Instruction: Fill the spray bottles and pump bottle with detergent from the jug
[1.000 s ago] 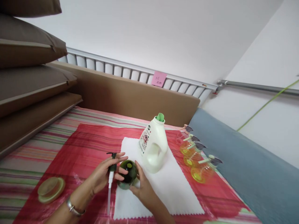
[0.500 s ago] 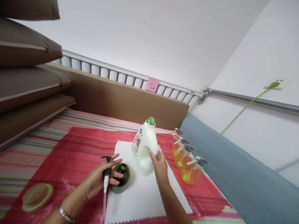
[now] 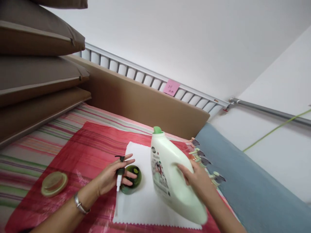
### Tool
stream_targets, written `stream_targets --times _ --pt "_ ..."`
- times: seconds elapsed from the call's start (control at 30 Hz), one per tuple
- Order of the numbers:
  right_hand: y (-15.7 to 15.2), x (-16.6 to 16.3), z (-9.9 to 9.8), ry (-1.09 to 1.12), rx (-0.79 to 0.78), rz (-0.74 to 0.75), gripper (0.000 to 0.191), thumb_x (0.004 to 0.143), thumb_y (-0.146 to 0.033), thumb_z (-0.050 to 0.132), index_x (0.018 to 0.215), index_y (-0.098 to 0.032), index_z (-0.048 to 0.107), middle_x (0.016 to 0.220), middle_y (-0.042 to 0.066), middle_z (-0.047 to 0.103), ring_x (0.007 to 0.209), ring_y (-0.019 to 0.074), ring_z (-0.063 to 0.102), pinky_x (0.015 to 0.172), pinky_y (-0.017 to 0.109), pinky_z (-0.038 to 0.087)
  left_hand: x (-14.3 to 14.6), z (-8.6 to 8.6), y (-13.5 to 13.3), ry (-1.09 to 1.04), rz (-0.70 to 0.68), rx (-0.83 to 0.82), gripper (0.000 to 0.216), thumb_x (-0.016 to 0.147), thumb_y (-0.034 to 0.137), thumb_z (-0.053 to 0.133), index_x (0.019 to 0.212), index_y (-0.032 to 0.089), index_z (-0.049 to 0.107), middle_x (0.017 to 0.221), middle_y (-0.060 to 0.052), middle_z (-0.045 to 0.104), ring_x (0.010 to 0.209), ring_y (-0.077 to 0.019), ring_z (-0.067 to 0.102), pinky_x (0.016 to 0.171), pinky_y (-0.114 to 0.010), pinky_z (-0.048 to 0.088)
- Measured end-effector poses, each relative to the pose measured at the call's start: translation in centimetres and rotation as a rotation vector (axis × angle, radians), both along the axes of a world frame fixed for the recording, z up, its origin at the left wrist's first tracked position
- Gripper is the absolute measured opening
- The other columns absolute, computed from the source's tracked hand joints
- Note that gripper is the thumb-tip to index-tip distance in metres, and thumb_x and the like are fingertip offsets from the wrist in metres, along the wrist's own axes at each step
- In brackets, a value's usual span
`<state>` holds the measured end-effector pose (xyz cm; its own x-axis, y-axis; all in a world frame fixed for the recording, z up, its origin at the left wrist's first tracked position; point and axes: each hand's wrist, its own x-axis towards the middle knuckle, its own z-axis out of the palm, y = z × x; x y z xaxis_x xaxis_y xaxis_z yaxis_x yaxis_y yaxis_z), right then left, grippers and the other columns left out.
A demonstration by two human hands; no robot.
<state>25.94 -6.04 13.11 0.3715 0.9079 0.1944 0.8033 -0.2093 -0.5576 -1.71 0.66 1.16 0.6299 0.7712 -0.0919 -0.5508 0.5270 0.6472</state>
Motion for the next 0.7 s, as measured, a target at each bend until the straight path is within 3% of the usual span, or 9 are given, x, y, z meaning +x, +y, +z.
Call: stream_targets --times 0.1,0.2,0.33,0.43,0.7 --pt "-2.7 1.0 1.8 -0.185 -0.173 0.138 0.034 0.074 -0.052 0.053 0.083 -0.022 0.066 0.07 0.003 0.07 0.061 0.0218 0.063 0.058 0.029 0.047 0.4 -0.1 -0.3 0.0 -0.018 -0.004 0.051 0.079 0.029 0.056 0.127 0.021 0.042 0.138 -0.017 0.038 0.077 -0.0235 0.069 0.056 -0.033 0.057" --pt "-4.8 1.4 2.6 -0.237 -0.331 0.203 0.04 0.073 -0.056 0.051 0.093 -0.025 0.066 0.073 0.004 0.071 0.055 0.022 0.063 0.052 0.03 0.05 0.7 -0.4 -0.5 -0.01 -0.034 0.02 0.051 0.079 0.028 0.055 0.128 0.022 0.04 0.139 -0.016 0.037 0.076 -0.0229 0.069 0.055 -0.032 0.056" --pt "-6.1 0.9 3.2 -0.307 -0.354 0.238 0.039 0.069 -0.059 0.054 0.089 -0.029 0.067 0.095 0.004 0.071 0.085 0.0279 0.065 0.071 0.033 0.054 0.8 -0.7 -0.5 -0.028 -0.053 0.036 0.05 0.08 0.027 0.054 0.128 0.023 0.04 0.14 -0.016 0.035 0.078 -0.024 0.069 0.055 -0.031 0.056" --pt "-6.1 0.4 3.4 -0.371 -0.398 0.25 0.041 0.07 -0.059 0.054 0.096 -0.031 0.065 0.104 0.003 0.069 0.092 0.028 0.064 0.078 0.034 0.052 0.8 -0.7 -0.5 -0.044 -0.06 0.044 0.048 0.081 0.027 0.053 0.127 0.022 0.04 0.142 -0.017 0.032 0.078 -0.0235 0.069 0.056 -0.032 0.057" --pt "-5.2 -0.5 3.7 -0.536 -0.524 0.26 0.036 0.073 -0.062 0.05 0.088 -0.032 0.062 0.087 0.0 0.072 0.08 0.025 0.066 0.068 0.031 0.051 1.2 -0.5 -0.8 -0.064 -0.058 0.02 0.046 0.079 0.025 0.057 0.123 0.018 0.046 0.136 -0.018 0.038 0.08 -0.0241 0.069 0.061 -0.033 0.057"
